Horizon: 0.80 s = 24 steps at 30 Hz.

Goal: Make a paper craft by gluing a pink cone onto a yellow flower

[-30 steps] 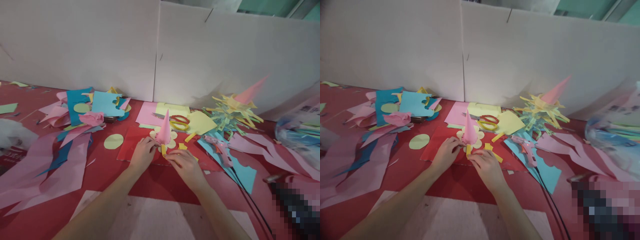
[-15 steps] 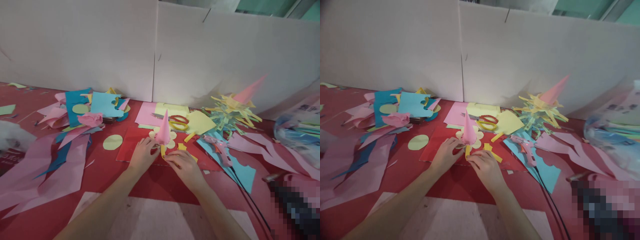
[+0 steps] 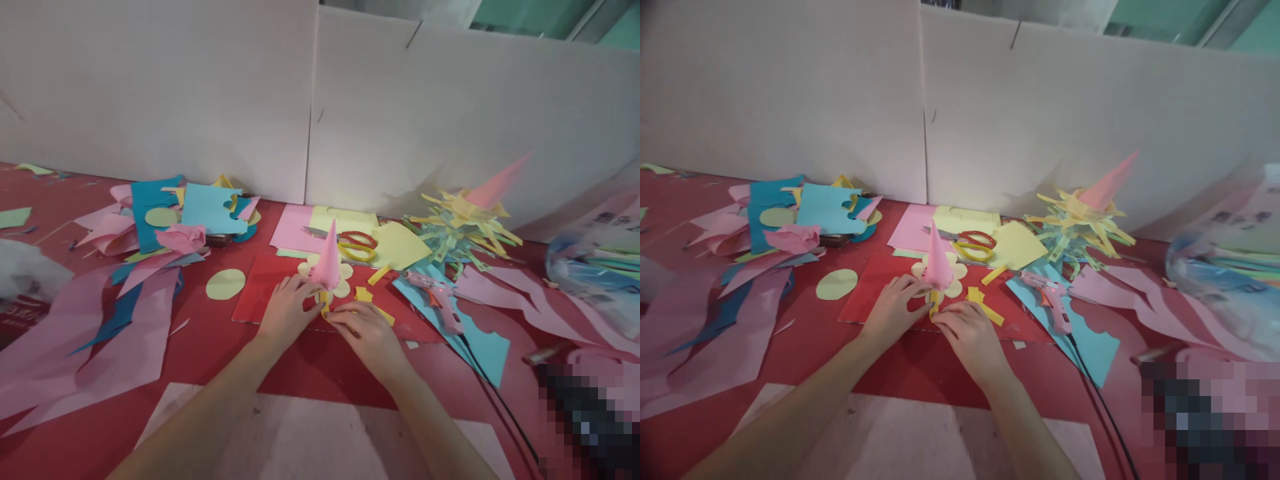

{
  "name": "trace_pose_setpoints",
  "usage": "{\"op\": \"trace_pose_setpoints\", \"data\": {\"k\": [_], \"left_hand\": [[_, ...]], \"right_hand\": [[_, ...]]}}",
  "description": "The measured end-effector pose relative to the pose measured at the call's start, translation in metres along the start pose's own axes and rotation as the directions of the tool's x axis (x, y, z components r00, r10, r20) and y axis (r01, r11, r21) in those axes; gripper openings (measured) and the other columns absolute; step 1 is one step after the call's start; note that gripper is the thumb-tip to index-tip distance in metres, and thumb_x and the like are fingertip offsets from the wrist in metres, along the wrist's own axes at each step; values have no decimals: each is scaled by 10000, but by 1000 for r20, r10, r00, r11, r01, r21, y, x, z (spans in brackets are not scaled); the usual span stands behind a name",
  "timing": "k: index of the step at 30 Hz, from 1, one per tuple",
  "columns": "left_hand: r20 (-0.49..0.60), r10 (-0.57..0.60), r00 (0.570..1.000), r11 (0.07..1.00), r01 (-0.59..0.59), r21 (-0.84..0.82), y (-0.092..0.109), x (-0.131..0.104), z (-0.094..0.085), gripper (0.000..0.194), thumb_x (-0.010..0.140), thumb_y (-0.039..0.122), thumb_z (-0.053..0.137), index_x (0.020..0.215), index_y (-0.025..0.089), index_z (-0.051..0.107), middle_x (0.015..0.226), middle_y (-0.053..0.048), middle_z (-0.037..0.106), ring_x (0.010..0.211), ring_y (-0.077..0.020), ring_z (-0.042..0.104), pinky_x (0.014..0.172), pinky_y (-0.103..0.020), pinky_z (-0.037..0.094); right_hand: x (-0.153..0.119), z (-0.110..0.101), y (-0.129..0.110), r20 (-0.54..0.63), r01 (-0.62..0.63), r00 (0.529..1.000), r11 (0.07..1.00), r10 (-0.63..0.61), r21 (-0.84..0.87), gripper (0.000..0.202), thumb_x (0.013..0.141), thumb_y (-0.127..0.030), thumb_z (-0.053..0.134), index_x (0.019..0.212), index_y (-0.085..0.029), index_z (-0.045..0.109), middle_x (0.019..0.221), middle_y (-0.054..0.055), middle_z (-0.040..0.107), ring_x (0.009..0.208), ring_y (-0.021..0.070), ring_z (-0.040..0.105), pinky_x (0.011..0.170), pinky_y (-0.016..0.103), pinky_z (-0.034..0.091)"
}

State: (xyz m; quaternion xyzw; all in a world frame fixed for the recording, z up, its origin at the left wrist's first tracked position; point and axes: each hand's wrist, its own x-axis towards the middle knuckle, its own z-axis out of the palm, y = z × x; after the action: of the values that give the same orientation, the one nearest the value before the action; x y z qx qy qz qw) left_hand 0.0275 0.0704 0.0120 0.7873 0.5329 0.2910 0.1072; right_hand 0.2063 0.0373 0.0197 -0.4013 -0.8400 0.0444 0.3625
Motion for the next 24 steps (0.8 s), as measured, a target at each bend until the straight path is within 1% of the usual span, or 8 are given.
{"op": "trace_pose_setpoints", "data": {"k": [6, 18, 24], "left_hand": [[-2, 12, 1000, 1000, -12, 16, -1, 0, 1, 236, 777, 321, 578, 1000, 250, 609, 961, -32, 572, 890, -190, 504, 817, -351, 407], [-10, 2, 1000, 1000, -2, -8, 0, 0, 2, 253, 768, 351, 591, 998, 245, 605, 934, -31, 572, 890, -193, 503, 808, -348, 416], [-76, 26, 997, 999, -28, -29, 3, 0, 2, 171, 782, 327, 578, 915, 235, 635, 926, -36, 557, 862, -180, 496, 799, -337, 416]], "right_hand": [[-1, 1, 0, 9, -12, 1000, 1000, 12, -4, 122, 833, -178, 538, 858, -218, 651, 837, 28, 659, 814, 143, 588, 760, 304, 469], [1, 0, -1, 6, 1, 1000, 1000, -1, -7, 132, 836, -171, 528, 852, -219, 650, 835, 29, 663, 808, 144, 594, 756, 301, 471], [1, 1, -2, 19, 12, 1000, 1000, -12, -14, 128, 837, -154, 524, 844, -206, 640, 833, 31, 662, 801, 143, 590, 749, 304, 465]]}}
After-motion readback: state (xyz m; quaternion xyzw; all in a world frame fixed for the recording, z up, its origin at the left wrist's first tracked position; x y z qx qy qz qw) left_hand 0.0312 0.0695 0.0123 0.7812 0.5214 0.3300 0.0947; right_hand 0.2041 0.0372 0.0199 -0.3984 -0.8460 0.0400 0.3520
